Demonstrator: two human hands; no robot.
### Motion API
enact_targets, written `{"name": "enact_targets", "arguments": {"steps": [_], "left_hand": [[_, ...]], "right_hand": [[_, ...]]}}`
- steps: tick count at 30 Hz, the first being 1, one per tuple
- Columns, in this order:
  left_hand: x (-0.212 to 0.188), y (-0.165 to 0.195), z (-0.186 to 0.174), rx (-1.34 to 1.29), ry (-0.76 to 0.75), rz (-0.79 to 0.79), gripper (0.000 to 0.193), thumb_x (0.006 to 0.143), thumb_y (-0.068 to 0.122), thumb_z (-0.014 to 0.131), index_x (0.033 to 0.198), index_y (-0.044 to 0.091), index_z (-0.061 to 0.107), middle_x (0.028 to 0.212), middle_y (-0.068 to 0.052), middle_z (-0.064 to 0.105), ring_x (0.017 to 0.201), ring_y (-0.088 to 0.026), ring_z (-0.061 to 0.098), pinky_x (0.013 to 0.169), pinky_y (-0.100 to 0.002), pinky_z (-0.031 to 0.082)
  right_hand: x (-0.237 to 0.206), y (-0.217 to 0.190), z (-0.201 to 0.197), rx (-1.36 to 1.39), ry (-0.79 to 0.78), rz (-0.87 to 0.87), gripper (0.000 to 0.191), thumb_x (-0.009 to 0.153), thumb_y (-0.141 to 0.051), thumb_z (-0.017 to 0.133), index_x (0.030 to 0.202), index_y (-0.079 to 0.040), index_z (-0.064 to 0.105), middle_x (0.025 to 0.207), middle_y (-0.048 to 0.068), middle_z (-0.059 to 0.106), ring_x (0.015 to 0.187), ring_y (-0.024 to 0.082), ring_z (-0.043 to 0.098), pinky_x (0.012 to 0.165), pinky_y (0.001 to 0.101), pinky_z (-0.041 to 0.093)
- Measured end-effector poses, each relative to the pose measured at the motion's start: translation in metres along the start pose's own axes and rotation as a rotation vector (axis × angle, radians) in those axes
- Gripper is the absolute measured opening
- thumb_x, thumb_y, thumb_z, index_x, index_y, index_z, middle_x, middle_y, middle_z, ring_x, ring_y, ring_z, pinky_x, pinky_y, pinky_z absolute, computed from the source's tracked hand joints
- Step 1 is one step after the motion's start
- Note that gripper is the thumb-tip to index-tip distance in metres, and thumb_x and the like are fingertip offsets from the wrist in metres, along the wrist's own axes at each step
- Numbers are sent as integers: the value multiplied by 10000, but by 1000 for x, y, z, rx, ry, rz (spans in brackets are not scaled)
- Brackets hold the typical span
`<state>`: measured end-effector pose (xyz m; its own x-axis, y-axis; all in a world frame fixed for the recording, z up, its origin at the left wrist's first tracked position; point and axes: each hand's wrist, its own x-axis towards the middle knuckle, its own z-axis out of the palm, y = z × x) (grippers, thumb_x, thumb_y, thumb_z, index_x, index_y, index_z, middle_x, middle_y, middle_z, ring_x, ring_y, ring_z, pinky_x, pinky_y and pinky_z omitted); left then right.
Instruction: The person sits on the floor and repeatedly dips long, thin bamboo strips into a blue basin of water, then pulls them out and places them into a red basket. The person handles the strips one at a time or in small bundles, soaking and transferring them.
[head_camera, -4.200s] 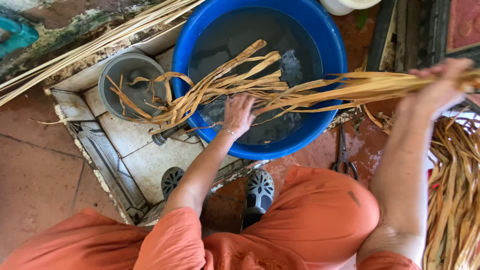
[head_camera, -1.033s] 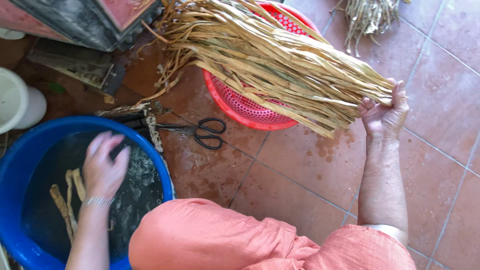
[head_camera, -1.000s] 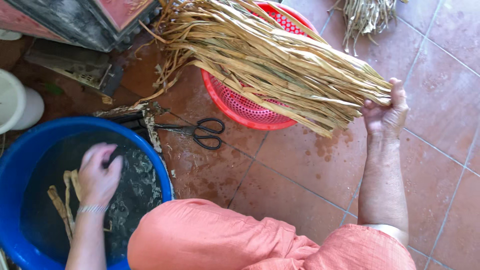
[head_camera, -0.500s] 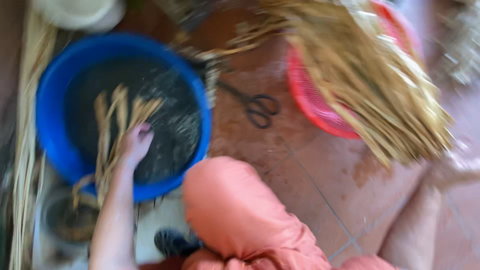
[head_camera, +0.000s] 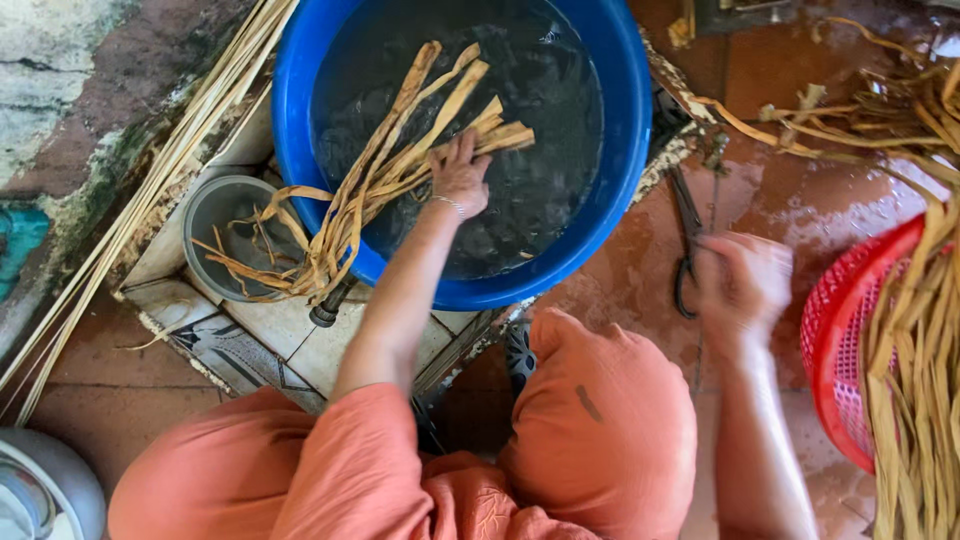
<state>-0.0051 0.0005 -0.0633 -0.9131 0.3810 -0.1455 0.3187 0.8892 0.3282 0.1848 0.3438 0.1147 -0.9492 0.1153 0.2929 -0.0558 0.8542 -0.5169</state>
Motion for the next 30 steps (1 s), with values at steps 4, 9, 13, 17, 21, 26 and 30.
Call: {"name": "enact_targets", "arguments": {"steps": [4,9,13,17,21,26,30], "left_hand": [[-5,10,17,160,-260,-150,539,783,165,673,1311,70,615,1525,-162,433,1420,-365,372,1093,-738,156],[-26,25,17,-32,63,30,426,802,168,668,1207,36,678,1483,-141,517,1399,-327,448,1130,-688,172],[-31,61,-2,-454,73,94,227,916,132,647,1118,90,740,1304,-114,673,1256,-312,632,1142,-516,415],[-61,106,-20,-767,74,240,149,927,95,675,1057,84,745,1193,-132,742,1097,-304,725,968,-408,579],[-65,139,-31,-1362,-48,156,290,907,109,706,1136,45,538,1062,-99,696,991,-207,693,860,-358,572],[-22,164,-44,-1243,-292,-96,198,990,244,555,1097,88,613,764,-52,702,633,-131,674,562,-304,562],[-1,185,-50,-887,-356,14,309,981,303,519,894,53,678,613,-68,677,487,-170,665,494,-316,548]], "right_hand": [[23,-23,83,201,-172,90,104,946,-95,760,1047,-72,748,1005,120,714,923,267,671,812,372,544],[25,-22,148,806,-418,561,334,1015,-262,648,1277,-56,665,1085,73,752,886,153,703,744,286,581],[39,-19,162,1041,-330,799,460,1052,-370,549,1390,-58,556,1204,74,719,982,180,696,755,336,597],[57,-24,149,1189,-181,821,413,1047,-370,545,1336,-83,606,1275,85,698,1083,170,663,833,336,582],[61,-32,122,1323,-130,767,361,1078,-329,551,1237,-35,688,1296,96,713,1094,147,659,865,317,578],[57,-45,98,1410,-189,768,363,1109,-293,518,1236,-23,724,1029,88,711,794,137,604,670,292,490],[64,-41,96,1324,-73,838,374,1095,-297,442,1076,-24,696,932,90,746,660,180,585,557,333,447]]}}
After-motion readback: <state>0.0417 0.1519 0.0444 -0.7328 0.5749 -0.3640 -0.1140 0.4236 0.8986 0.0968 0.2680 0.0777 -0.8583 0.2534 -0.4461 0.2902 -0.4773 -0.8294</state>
